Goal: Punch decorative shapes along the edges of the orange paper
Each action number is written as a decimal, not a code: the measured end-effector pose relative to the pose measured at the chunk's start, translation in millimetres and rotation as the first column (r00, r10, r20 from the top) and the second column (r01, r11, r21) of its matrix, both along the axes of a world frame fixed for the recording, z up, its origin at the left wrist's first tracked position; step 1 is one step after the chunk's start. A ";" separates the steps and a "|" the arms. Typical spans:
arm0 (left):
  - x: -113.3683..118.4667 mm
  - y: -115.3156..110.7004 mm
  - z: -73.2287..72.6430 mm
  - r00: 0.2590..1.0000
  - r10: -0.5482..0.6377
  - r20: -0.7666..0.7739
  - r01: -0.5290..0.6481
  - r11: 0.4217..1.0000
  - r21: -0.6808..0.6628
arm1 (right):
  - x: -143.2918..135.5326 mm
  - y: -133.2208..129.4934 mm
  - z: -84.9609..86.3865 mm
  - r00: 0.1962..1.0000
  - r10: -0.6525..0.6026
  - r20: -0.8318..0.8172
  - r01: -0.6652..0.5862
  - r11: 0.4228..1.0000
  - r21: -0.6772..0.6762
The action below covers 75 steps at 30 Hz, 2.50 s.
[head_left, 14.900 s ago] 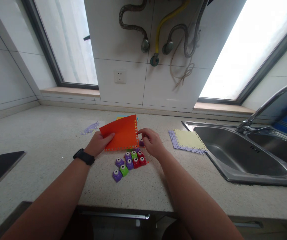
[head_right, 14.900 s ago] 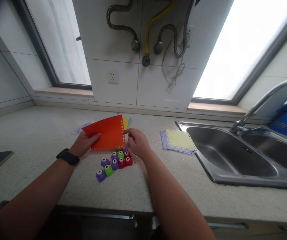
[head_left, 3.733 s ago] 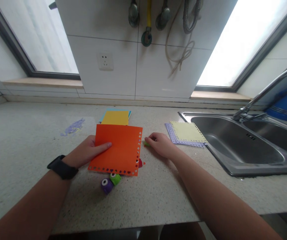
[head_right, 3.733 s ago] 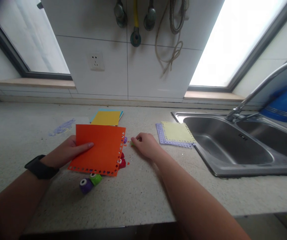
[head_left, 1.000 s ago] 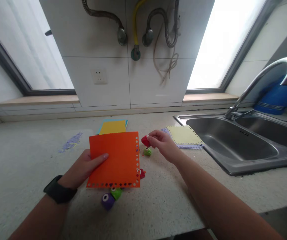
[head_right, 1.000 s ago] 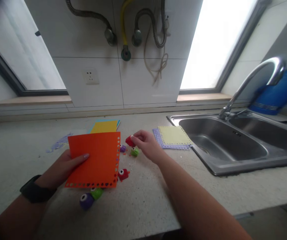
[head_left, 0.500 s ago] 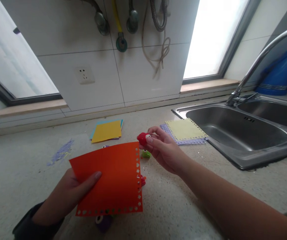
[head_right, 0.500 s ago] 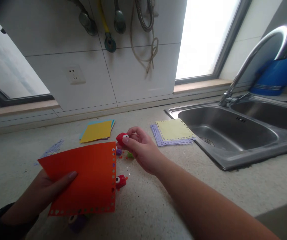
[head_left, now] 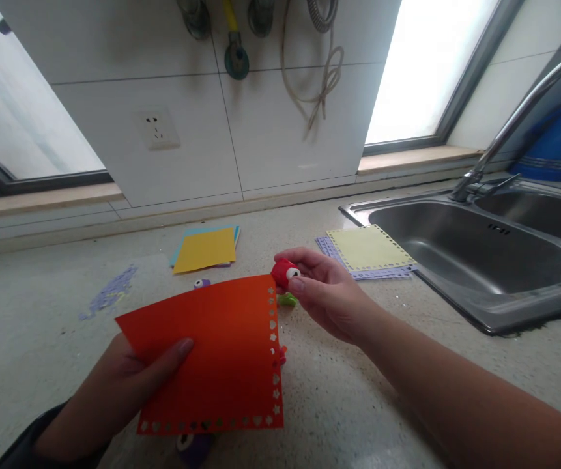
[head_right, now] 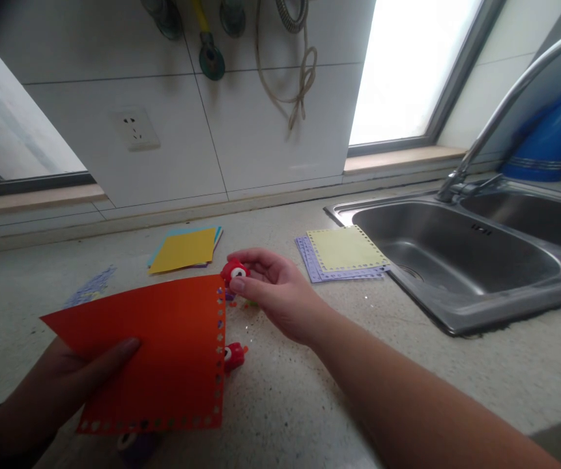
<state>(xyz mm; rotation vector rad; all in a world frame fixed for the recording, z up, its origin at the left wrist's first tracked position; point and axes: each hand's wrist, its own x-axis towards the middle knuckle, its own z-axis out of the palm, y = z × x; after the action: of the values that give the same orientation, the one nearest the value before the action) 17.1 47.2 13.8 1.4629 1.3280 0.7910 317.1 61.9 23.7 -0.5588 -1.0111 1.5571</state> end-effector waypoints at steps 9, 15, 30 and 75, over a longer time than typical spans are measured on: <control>-2.2 0.6 -0.7 0.998 0.003 -0.055 -0.001 0.999 0.047 | 1.3 1.4 -0.5 0.997 0.036 0.073 -0.033 0.999 -0.037; -1.3 2.3 1.0 0.993 -0.022 -0.115 0.033 0.995 0.093 | 4.5 3.3 -2.3 0.990 0.046 0.136 -0.042 0.999 -0.028; -2.5 7.2 -2.8 0.984 -0.003 -0.179 0.041 0.977 0.209 | 9.0 5.0 0.2 0.973 0.023 0.228 -0.016 0.999 -0.034; -2.2 11.1 -10.0 0.960 -0.113 -0.256 0.161 0.972 0.174 | -0.9 8.2 -7.5 0.969 0.025 0.245 0.004 0.993 -0.114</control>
<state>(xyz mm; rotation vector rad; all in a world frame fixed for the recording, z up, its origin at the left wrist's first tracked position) 14.9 58.3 3.8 1.8354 1.3410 0.6794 316.3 70.1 16.2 -0.8441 -1.1164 1.5888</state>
